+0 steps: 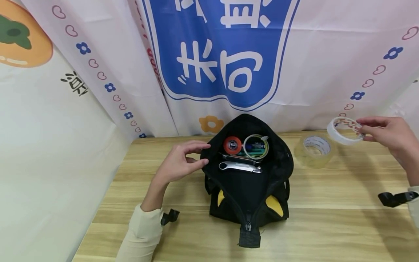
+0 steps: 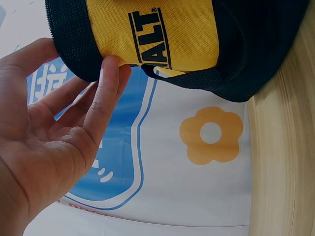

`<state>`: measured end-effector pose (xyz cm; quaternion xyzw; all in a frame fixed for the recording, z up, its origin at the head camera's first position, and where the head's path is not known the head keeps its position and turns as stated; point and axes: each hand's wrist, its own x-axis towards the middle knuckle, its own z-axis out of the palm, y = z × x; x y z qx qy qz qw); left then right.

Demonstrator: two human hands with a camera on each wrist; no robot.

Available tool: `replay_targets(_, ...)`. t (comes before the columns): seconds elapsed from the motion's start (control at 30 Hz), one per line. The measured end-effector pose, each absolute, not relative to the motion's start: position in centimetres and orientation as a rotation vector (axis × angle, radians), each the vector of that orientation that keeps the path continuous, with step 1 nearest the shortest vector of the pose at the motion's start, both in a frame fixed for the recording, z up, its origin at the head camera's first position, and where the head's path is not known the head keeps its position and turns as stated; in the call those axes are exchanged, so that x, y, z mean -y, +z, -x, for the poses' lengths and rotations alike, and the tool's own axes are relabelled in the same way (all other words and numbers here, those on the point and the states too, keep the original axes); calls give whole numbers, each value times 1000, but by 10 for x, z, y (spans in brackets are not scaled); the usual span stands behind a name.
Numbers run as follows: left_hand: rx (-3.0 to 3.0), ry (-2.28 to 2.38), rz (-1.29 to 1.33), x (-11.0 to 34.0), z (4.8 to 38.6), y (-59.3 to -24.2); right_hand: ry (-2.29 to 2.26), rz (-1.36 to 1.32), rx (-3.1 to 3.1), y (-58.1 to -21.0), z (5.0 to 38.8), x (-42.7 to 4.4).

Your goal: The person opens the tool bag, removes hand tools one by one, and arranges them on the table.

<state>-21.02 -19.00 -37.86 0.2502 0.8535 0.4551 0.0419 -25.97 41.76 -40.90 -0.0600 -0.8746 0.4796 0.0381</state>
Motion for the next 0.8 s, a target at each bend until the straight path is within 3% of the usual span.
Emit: replay_targets(0.8,-2607,1400,-778,191,211,-379,1334,369,2757,-445,267,-441)
